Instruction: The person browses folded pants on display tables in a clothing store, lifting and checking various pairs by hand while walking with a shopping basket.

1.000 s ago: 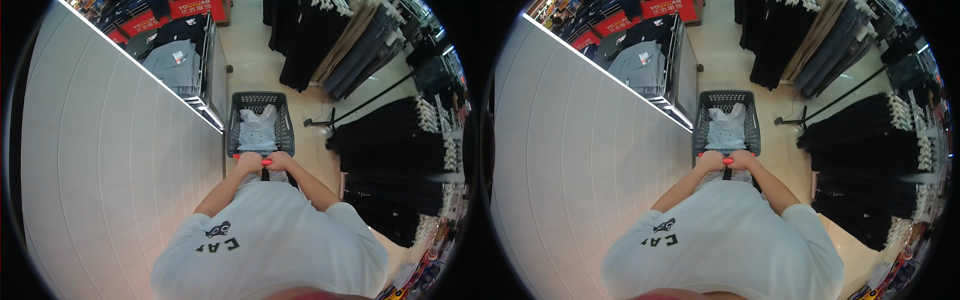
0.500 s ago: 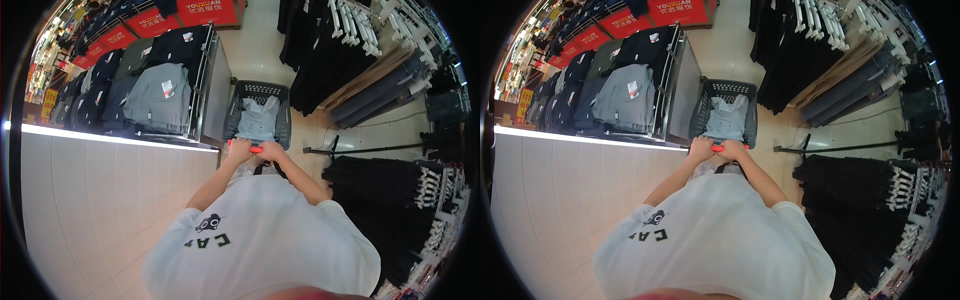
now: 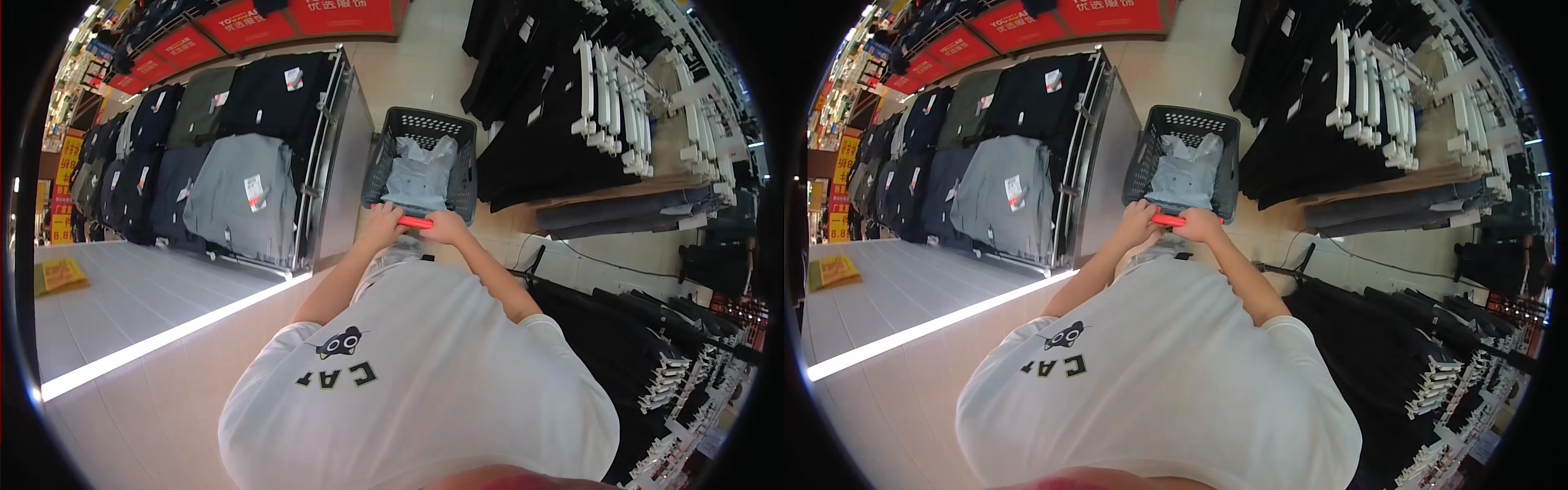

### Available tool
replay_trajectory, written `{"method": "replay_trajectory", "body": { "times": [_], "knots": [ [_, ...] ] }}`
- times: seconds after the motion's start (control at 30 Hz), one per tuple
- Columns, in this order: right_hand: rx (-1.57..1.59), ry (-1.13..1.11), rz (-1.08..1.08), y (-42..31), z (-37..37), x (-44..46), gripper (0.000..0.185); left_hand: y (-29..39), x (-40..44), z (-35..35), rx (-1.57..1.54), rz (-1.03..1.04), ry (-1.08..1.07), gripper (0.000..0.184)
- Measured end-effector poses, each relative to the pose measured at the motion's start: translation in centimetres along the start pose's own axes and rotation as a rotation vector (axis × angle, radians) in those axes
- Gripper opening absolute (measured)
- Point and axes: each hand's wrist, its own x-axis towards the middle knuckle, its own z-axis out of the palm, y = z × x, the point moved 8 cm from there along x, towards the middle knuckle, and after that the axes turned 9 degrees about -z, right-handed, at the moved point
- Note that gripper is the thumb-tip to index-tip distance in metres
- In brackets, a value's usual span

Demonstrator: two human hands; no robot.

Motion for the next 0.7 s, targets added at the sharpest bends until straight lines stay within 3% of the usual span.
{"method": "replay_trajectory", "body": {
  "times": [0.37, 0.5, 0.7],
  "knots": [
    [-0.018, -0.05, -0.008, 6.5, -11.6, 12.3, 0.038, -0.5, 17.8, -1.7, 0.048, -0.069, -0.018, 0.031],
    [-0.079, -0.088, -0.053, 8.9, -15.8, 16.0, 0.036, -1.8, 22.3, -1.3, -0.215, -0.087, -0.073, 0.032],
    [-0.15, -0.076, -0.088, 11.6, -21.4, 20.9, 0.034, -1.7, 28.7, -1.7, -0.244, -0.128, 0.025, 0.029]
  ]
}}
